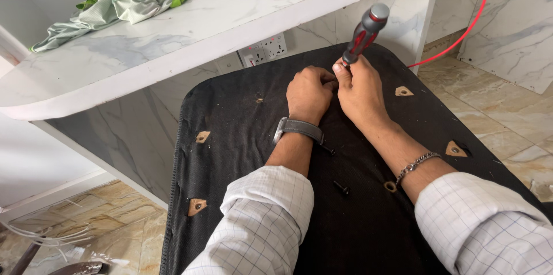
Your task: The person uses a screwdriver to remove multiple screws from the underside of a black upholstered chair seat. Screws are placed on the seat surface as they are removed. The person works methodically across several screw locations.
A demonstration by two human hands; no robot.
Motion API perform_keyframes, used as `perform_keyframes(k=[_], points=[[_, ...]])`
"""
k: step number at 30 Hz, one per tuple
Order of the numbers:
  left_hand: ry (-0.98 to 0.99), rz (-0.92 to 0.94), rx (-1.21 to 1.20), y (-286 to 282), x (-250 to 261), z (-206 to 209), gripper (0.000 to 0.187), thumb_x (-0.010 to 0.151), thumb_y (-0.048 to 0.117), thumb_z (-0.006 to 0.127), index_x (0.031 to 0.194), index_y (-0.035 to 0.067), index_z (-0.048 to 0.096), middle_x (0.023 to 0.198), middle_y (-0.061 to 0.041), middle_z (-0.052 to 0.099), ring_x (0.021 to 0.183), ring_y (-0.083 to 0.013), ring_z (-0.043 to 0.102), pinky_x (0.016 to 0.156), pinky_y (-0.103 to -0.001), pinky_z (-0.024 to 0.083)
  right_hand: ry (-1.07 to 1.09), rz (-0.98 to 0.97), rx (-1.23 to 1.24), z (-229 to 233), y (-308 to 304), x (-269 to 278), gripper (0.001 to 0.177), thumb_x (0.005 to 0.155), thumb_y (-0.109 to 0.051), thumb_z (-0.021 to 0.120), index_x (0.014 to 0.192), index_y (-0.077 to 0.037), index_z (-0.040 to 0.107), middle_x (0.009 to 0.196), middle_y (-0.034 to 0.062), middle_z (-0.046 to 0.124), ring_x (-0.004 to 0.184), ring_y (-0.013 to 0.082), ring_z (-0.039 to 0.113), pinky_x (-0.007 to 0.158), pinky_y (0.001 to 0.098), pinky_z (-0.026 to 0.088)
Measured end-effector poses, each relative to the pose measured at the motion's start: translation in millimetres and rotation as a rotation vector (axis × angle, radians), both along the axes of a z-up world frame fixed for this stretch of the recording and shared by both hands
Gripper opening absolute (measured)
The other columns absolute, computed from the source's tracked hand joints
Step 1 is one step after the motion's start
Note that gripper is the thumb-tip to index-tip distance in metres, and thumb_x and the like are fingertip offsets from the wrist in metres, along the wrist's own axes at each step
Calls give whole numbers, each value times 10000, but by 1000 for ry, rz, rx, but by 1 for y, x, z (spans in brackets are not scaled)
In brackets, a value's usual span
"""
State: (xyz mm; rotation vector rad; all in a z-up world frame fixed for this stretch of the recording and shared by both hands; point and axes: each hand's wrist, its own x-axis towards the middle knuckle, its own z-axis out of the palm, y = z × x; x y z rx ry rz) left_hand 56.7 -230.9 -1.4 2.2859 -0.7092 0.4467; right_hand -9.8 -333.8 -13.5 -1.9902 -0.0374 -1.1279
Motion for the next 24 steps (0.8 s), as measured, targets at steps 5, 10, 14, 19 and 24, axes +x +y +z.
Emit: perform_keyframes(k=[5,10,14,19,24], points=[[-35,27,36,-3,-1,-1,143,818,226,776,920,132,812,950,-75,773,882,-282,744,799,-411,577,20,-48,20,7,1,-3,123,1012,-142,684,976,-26,670,780,75,720,629,159,674,572,321,506],[-55,70,50,-6,2,-3,146,822,213,768,932,123,800,979,-73,766,902,-277,744,805,-412,578,50,-97,0,8,1,-2,142,973,-168,738,937,-37,699,754,72,731,618,165,683,561,325,504],[-25,54,60,-6,3,-2,157,810,214,767,940,138,813,980,-78,772,925,-278,741,831,-412,569,46,-104,-30,8,-2,2,165,984,-171,736,927,-26,681,748,79,728,619,165,686,564,326,508],[21,2,13,-4,7,-1,180,855,239,736,990,132,789,935,-105,774,883,-283,752,792,-412,584,47,-127,0,9,-3,10,177,962,-175,768,918,-26,684,725,82,720,593,164,664,547,320,493],[1,2,-14,-6,9,-3,163,852,206,727,966,116,800,893,-121,781,849,-303,757,783,-418,596,-12,-147,110,7,1,14,173,897,-157,825,869,-50,692,708,44,730,583,113,673,524,273,514]])
